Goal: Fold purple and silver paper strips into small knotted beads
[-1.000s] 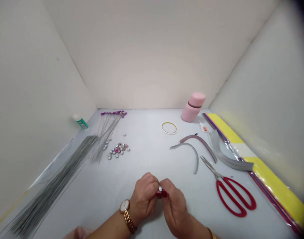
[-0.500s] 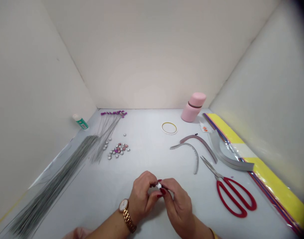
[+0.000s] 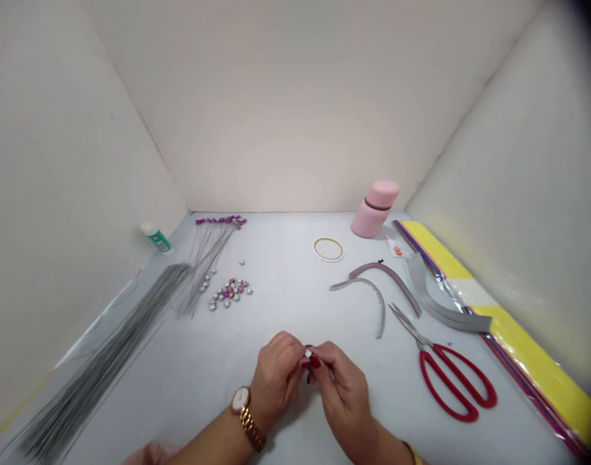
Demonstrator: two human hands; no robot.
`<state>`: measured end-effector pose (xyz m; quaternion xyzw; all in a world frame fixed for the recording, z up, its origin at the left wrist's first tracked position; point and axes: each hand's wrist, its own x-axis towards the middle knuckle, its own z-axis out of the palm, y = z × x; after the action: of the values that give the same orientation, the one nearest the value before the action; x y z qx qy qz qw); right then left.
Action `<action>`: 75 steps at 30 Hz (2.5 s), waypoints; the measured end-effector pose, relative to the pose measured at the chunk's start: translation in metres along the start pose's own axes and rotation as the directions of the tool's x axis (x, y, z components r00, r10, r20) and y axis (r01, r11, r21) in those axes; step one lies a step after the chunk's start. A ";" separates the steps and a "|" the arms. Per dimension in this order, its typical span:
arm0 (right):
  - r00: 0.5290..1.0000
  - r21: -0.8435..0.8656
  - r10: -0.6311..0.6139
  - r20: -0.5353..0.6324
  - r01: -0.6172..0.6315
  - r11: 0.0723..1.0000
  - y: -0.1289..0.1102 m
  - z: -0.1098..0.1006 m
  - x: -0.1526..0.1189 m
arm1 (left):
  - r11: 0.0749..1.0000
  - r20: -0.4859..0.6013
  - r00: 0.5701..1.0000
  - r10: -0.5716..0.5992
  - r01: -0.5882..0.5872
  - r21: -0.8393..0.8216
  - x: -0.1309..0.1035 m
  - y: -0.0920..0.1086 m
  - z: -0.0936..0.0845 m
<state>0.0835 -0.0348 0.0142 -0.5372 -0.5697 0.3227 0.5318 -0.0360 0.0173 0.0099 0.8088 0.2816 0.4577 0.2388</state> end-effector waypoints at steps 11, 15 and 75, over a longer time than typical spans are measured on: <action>0.863 0.578 0.486 0.136 -0.468 0.669 -0.007 0.006 0.016 | 0.985 0.044 0.987 -0.153 0.156 -0.071 0.006 0.000 -0.002; 0.874 0.540 0.462 0.151 -0.464 0.702 -0.008 0.005 0.015 | 0.981 0.031 0.987 -0.158 0.161 -0.113 0.007 0.000 -0.003; 0.989 -0.175 0.123 0.080 -0.108 0.979 0.010 0.000 0.004 | 0.949 -0.022 0.970 -0.240 0.230 -0.216 -0.002 0.003 0.003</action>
<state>0.0869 -0.0295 0.0062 -0.5979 -0.5863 0.3271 0.4380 -0.0333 0.0128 0.0091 0.7282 0.3312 0.4727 0.3696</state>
